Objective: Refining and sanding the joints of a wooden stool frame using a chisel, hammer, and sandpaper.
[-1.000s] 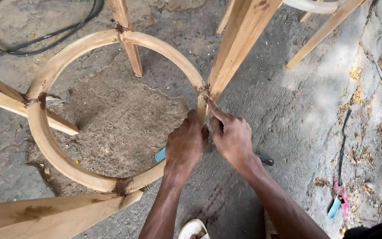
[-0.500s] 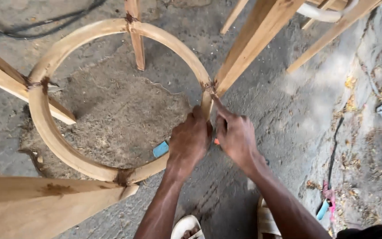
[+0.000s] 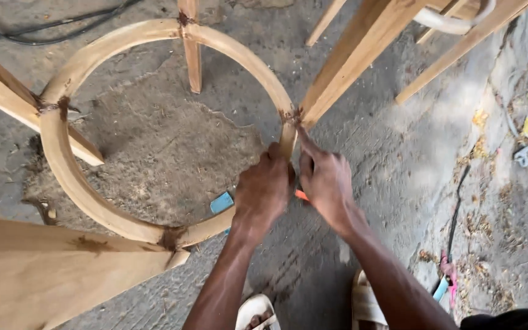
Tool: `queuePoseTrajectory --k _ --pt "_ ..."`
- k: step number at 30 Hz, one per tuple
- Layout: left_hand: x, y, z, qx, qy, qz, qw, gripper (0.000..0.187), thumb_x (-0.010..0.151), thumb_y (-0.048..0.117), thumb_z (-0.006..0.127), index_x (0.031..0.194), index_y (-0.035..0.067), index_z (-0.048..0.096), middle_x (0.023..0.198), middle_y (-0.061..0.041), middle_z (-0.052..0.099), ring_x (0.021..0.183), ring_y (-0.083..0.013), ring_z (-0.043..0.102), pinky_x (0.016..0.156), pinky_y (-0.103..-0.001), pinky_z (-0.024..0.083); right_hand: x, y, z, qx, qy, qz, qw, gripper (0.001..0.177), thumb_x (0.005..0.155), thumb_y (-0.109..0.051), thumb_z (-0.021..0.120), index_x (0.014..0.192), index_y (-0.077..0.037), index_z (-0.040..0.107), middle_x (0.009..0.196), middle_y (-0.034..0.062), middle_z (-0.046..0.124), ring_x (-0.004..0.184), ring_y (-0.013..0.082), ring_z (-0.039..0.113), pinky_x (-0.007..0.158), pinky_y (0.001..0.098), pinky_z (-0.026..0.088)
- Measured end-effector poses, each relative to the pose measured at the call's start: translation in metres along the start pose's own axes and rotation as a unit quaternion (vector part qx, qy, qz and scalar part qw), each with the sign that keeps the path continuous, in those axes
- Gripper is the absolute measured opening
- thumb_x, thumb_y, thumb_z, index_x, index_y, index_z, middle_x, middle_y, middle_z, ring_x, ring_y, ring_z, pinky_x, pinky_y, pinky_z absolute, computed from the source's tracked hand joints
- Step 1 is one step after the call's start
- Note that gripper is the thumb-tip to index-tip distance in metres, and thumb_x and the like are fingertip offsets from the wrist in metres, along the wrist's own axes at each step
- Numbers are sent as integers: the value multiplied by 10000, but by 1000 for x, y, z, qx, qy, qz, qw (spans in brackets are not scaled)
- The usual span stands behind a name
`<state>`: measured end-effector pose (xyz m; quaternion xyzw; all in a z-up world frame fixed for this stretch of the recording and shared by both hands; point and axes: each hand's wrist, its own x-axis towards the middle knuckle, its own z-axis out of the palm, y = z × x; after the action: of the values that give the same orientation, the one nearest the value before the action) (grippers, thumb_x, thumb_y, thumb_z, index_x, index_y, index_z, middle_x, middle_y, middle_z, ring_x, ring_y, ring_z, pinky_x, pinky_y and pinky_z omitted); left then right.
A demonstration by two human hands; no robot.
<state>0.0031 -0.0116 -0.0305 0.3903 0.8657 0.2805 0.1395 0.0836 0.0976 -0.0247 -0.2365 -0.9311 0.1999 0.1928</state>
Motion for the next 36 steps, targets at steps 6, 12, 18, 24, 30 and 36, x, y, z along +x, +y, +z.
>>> queuePoseTrajectory --k 6,12,18,24,30,36 --pt "0 -1 2 11 -9 -19 1000 307 1084 266 426 1225 29 563 962 -169 713 797 -483 791 624 -622 646 9 2 4 -48 -13 -9 999 516 985 -84 562 1468 -183 717 557 203 676 446 404 671 447 504 480" --pt "10 -1 -10 -27 -17 -39 999 311 1107 220 439 1266 -14 569 965 -183 705 790 -442 791 609 -574 671 12 -8 2 -31 -38 38 998 568 988 -41 522 1525 -158 666 562 184 718 461 346 701 517 479 533" --pt "14 -2 -11 8 -15 -20 1000 296 1073 214 513 1262 -11 545 973 -194 685 822 -515 774 603 -632 641 16 -21 -3 -57 -15 -12 998 599 956 -36 540 1524 -179 660 642 277 718 611 500 732 556 631 484" --pt "5 1 -14 -34 5 -21 999 324 1092 188 452 1295 -40 563 970 -208 707 816 -467 792 653 -621 665 10 -5 3 -92 -6 -23 996 553 1023 -47 507 1544 -144 669 623 120 757 517 271 724 569 403 597" --pt "-2 0 -7 2 -7 -3 1000 329 1082 201 479 1308 -28 551 1043 -224 716 871 -497 790 735 -638 644 -2 1 5 -57 9 -10 998 558 1017 -34 528 1538 -183 661 619 173 735 582 392 753 523 531 529" --pt "-5 -6 5 -3 -45 0 999 362 1067 202 514 1328 -47 550 1029 -213 716 886 -477 792 726 -622 639 6 -3 8 -101 7 -28 994 480 967 -103 583 1393 -233 763 585 123 714 570 390 741 512 537 526"
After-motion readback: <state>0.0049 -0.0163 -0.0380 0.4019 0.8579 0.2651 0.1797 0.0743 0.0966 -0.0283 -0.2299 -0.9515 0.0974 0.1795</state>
